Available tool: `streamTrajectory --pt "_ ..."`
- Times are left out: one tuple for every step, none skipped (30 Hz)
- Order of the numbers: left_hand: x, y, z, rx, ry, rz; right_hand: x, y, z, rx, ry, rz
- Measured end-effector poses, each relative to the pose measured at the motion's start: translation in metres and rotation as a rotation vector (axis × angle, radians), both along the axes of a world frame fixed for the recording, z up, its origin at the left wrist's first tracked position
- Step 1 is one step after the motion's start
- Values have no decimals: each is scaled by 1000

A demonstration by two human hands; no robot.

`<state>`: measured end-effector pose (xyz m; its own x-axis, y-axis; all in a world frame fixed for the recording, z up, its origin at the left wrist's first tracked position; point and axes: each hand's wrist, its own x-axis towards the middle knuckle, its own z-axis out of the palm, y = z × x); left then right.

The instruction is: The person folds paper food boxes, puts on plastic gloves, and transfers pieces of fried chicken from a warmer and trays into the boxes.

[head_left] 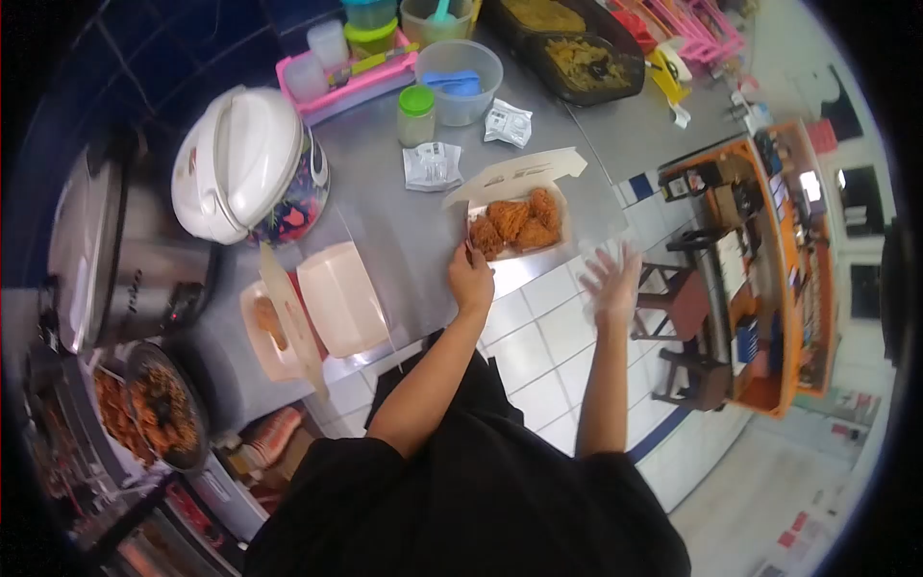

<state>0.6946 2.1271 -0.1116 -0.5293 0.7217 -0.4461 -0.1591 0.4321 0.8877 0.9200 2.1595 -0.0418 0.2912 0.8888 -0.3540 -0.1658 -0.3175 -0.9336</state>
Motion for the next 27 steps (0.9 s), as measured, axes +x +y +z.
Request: streamTrajectory --pt "6 7 1 114 -112 81 -6 -7 8 -5 -30 25" --pt "14 4 0 219 -217 158 -11 -18 14 -2 36 56" --pt "21 -4 -7 203 -236 177 -15 -27 23 -2 108 83" --pt "25 -12 -15 175 -92 58 -22 -27 33 -17 145 130" --pt "27 -15 -21 155 64 -64 -25 -25 34 -14 148 145" --pt "28 -30 3 187 221 -157 -27 -21 32 70 205 204" --pt "32 -43 5 264 187 -271 -31 -14 28 151 267 261" --pt "26 -54 52 212 135 -455 -42 -9 27 210 337 276" --pt "25 -63 74 298 202 -591 -52 -7 25 192 356 283" --pt "28 -64 93 470 366 -635 -61 -5 24 249 502 297" --pt "36 -62 106 504 516 -684 -67 1 24 304 647 312" --pt "46 -52 115 505 584 -680 -67 7 22 252 826 341" --pt "55 -47 118 494 648 -697 -64 16 24 218 850 338" --pt "62 -40 117 448 647 -708 -61 24 28 155 911 324" --pt "68 -31 115 538 684 -695 -59 33 35 97 970 309" --pt "73 -23 115 639 724 -676 -58 44 44 126 949 292" --pt "79 -17 119 616 727 -677 -54 58 48 106 961 292" --pt "86 -12 129 641 726 -719 -48 71 51 109 731 374" --pt "92 -9 135 668 722 -757 -41 85 55 119 575 501" --pt "94 -4 132 656 660 -722 -33 98 58 140 414 622" --pt "92 3 131 648 662 -705 -30 111 49 134 414 640" --pt "86 9 130 573 614 -675 -30 124 35 190 -20 902" --pt "80 13 130 502 564 -645 -32 137 25 250 -471 1134" --pt "77 13 121 458 520 -537 -45 147 38 485 -923 1183" --pt "71 10 121 281 453 -456 -57 157 40 495 -927 1189" --pt "65 10 117 176 441 -356 -70 167 41 414 -1178 1371" --pt "60 9 111 69 423 -253 -80 175 41 318 -1435 1548"
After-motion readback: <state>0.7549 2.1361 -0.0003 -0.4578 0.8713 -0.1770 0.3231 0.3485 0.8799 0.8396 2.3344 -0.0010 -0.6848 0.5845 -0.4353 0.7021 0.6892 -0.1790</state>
